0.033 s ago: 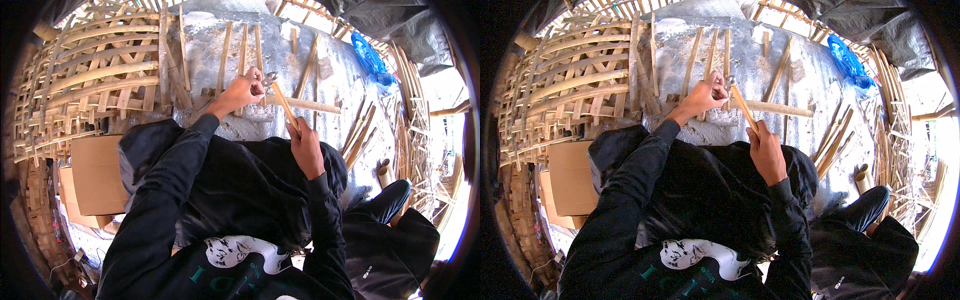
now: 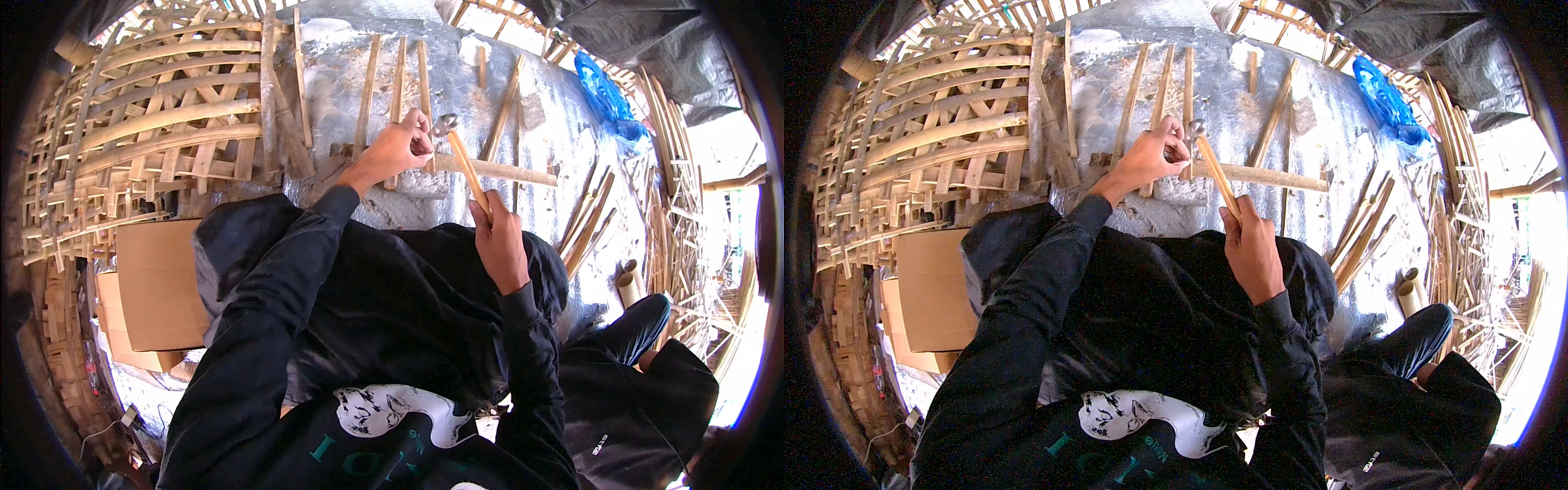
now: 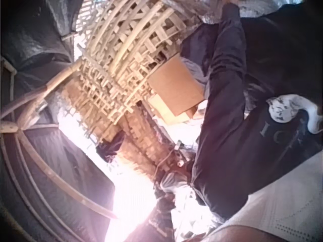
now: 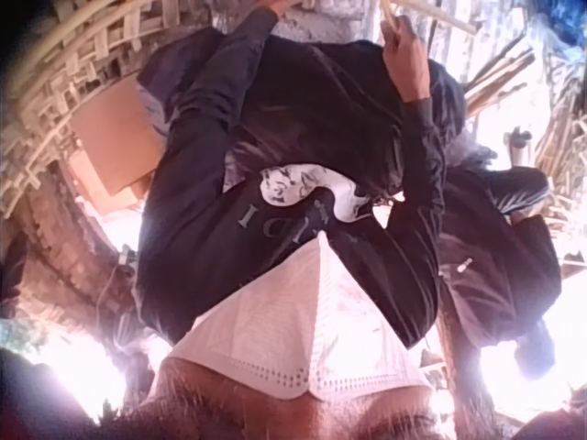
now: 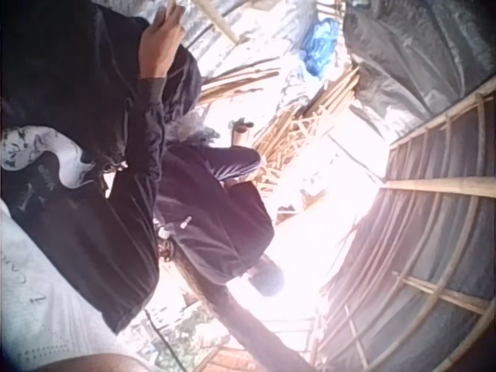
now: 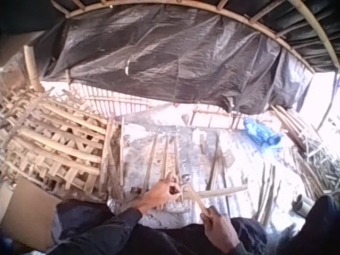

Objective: The person uses a hammer to nail small bamboo strips onto a horizontal bamboo frame, creating a lattice structure.

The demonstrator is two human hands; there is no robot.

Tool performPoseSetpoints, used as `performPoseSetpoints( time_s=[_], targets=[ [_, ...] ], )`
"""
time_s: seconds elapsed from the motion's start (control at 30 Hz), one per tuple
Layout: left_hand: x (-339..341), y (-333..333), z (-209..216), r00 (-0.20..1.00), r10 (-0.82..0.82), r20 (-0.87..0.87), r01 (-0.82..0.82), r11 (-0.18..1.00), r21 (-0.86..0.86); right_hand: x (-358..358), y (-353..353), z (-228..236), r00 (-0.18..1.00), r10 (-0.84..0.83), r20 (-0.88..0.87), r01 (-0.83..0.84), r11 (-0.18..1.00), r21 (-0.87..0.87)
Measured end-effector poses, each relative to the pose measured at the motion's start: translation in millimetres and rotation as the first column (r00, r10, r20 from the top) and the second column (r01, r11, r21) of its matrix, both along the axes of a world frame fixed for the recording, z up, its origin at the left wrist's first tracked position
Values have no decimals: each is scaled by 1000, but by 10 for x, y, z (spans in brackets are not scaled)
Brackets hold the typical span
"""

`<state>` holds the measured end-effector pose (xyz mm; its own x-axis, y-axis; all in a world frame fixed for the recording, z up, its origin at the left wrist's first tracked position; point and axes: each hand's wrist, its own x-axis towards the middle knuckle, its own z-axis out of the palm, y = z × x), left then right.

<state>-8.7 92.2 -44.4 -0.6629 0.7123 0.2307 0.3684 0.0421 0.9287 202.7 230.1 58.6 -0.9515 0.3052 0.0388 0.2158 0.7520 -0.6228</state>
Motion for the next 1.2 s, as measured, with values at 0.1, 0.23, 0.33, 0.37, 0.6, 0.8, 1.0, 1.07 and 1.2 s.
performPoseSetpoints(
  time_s=[0.1,0.23,0.33,0.37,0.6,0.8,1.0,1.07,1.2],
  targets=[
    [18,3,32,1000,-19,25,19,1000,-12,23,36,-96,1000,-3,-22,3,1000,3],
    [0,-11,28,1000,-16,21,16,1000,-19,11,83,-71,999,41,-13,-40,999,18],
    [-28,-16,79,993,-50,-109,44,997,-58,38,33,-27,999,-15,-34,15,1000,-7],
    [-34,-28,104,993,-51,-111,44,997,-57,51,41,-40,999,-16,-35,15,1000,-7],
    [-73,-134,131,974,-123,-193,52,940,-338,130,105,-460,997,-57,-58,54,997,-56],
    [74,-141,69,876,-181,-446,-76,863,-499,3,327,-876,964,-189,-185,191,982,-4],
    [30,-148,62,887,-231,-399,-37,827,-561,-281,535,-965,908,-320,-270,324,946,-29],
    [69,-127,82,894,-234,-382,-11,841,-541,-322,608,-1028,886,-317,-337,326,945,-31],
    [84,-146,85,901,-224,-372,-19,836,-549,-403,594,-1059,887,-353,-298,351,934,-62]
  ],
)
